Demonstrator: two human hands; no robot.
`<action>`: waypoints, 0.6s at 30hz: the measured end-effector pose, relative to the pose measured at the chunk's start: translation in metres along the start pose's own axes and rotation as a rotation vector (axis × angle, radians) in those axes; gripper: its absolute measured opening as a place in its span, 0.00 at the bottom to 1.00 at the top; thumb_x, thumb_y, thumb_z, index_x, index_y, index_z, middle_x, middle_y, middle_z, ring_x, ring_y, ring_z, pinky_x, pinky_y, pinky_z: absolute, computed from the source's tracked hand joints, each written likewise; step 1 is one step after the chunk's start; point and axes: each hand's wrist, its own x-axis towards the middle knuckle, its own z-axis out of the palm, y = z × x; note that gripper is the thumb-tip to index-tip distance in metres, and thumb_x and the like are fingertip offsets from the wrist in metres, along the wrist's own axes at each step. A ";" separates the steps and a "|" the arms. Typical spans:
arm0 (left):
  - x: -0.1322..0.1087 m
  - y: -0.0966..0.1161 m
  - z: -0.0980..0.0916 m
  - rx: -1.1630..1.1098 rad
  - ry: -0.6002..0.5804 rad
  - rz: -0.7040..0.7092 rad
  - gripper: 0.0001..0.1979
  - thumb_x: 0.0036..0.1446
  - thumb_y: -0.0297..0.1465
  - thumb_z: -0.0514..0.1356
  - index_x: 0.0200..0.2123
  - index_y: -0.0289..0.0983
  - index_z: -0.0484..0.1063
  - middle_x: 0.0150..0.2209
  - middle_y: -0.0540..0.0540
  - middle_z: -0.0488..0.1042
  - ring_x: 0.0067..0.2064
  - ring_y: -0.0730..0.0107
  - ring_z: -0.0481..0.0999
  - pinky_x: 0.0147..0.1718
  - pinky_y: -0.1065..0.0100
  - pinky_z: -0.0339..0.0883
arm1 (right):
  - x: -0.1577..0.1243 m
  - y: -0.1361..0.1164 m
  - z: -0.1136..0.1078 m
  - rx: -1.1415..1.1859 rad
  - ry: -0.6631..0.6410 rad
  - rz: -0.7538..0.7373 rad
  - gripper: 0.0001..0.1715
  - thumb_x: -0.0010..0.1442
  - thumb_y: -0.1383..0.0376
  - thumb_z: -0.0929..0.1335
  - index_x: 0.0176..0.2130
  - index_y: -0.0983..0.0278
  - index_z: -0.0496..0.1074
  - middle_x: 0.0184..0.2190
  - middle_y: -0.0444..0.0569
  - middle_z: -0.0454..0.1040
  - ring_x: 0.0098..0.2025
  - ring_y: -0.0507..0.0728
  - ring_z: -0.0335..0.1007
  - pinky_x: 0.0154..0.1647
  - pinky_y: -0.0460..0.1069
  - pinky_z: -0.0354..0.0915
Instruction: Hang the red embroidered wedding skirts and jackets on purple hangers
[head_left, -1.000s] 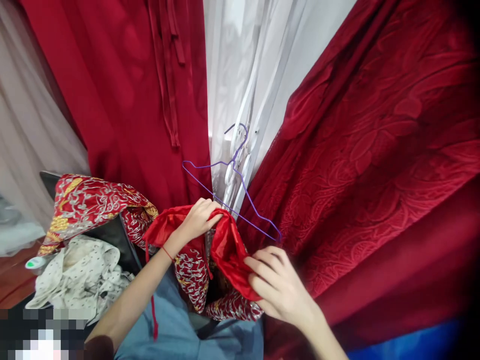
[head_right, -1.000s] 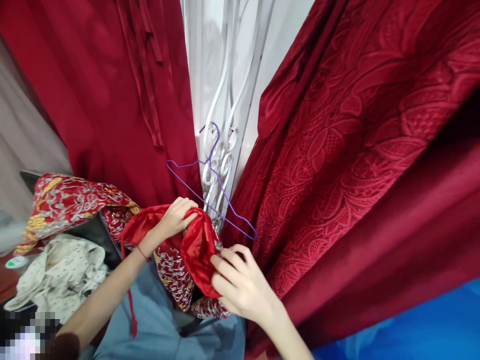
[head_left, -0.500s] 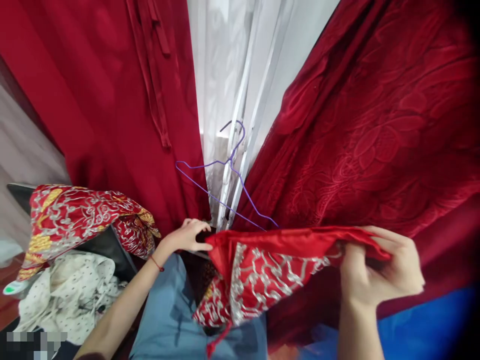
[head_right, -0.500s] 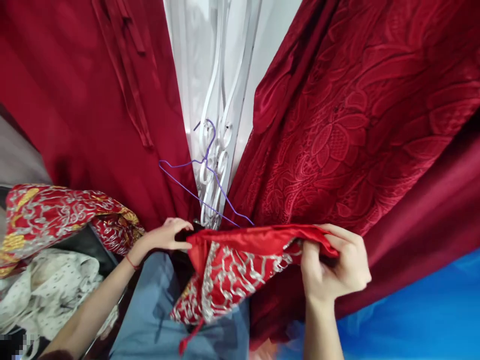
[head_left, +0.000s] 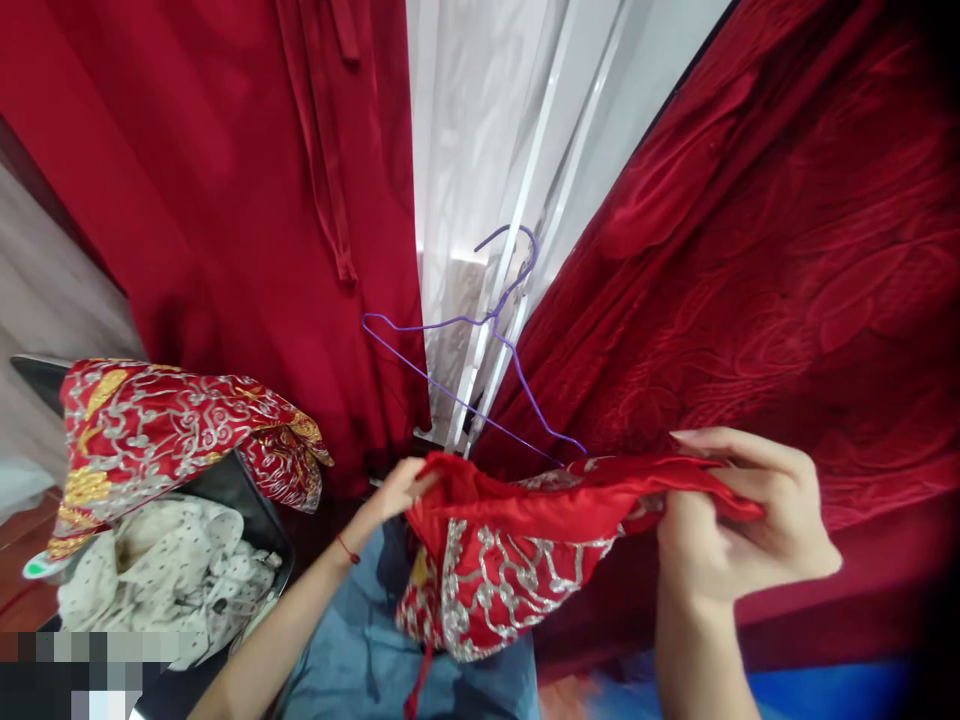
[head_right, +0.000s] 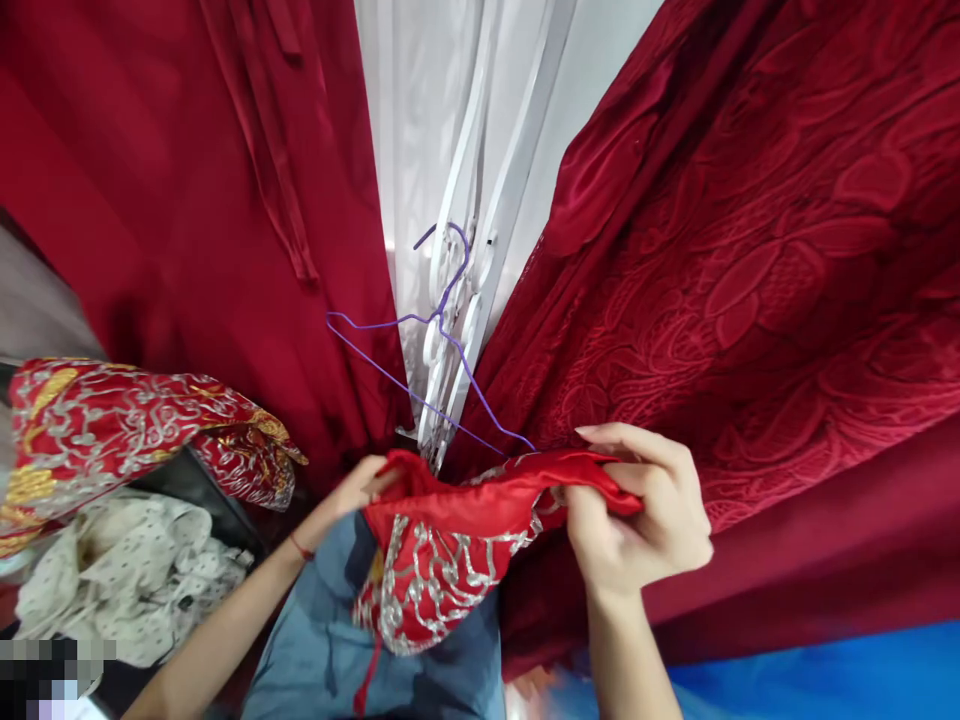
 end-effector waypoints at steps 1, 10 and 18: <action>0.014 0.005 -0.019 -0.061 0.047 -0.085 0.23 0.51 0.49 0.59 0.17 0.36 0.69 0.16 0.48 0.69 0.19 0.70 0.66 0.17 0.69 0.61 | 0.006 0.001 0.003 0.092 0.004 0.067 0.14 0.54 0.74 0.68 0.24 0.59 0.63 0.34 0.50 0.73 0.36 0.57 0.70 0.37 0.55 0.66; 0.081 0.037 -0.118 -0.289 0.262 -0.201 0.23 0.44 0.49 0.65 0.30 0.33 0.76 0.25 0.48 0.75 0.29 0.69 0.71 0.30 0.70 0.63 | 0.011 0.043 0.000 0.595 -0.476 0.112 0.22 0.55 0.70 0.68 0.17 0.61 0.55 0.22 0.45 0.68 0.25 0.53 0.65 0.26 0.51 0.64; 0.088 0.026 -0.092 0.452 0.284 -0.180 0.25 0.47 0.57 0.63 0.24 0.39 0.74 0.24 0.50 0.73 0.29 0.68 0.70 0.29 0.69 0.55 | -0.016 0.037 -0.040 0.321 -0.932 -0.057 0.19 0.65 0.63 0.67 0.22 0.62 0.67 0.23 0.47 0.74 0.24 0.51 0.70 0.25 0.46 0.66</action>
